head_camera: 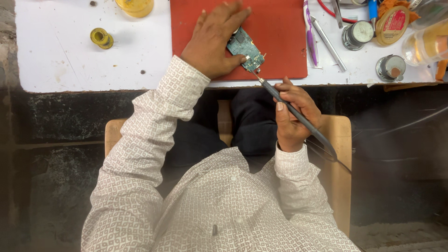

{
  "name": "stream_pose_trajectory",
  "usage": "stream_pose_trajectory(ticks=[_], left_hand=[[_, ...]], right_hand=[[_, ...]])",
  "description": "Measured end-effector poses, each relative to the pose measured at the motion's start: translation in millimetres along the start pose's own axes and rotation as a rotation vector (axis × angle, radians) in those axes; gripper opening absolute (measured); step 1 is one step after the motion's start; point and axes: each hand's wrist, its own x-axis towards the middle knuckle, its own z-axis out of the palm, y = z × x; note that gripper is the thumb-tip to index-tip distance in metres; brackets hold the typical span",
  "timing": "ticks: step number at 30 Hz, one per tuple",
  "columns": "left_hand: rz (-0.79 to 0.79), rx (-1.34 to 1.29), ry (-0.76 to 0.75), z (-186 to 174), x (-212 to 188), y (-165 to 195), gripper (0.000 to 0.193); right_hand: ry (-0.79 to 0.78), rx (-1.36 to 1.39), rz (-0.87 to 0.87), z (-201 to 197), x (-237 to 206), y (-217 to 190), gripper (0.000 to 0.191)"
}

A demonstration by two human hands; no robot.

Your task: The person sits at a workbench and solders a green circuit board with a soldering iron, feeding solder wire from a spool onto the board's contacts. They reposition and turn the board on a red mat between soldering passes and continue applying solder to different points.

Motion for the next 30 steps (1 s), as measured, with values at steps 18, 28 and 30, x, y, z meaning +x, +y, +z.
stream_pose_trajectory(ticks=[18, 28, 30], left_hand=[[-0.128, -0.090, -0.047, -7, -11, -3, 0.051], [-0.138, -0.072, -0.034, -8, -13, -3, 0.047], [-0.150, -0.057, -0.038, -6, -13, -3, 0.044]], right_hand=[[-0.049, -0.152, -0.167, -2, 11, 7, 0.011], [-0.078, -0.220, -0.236, 7, 5, 6, 0.010], [-0.052, -0.190, -0.216, 7, 3, 6, 0.011]])
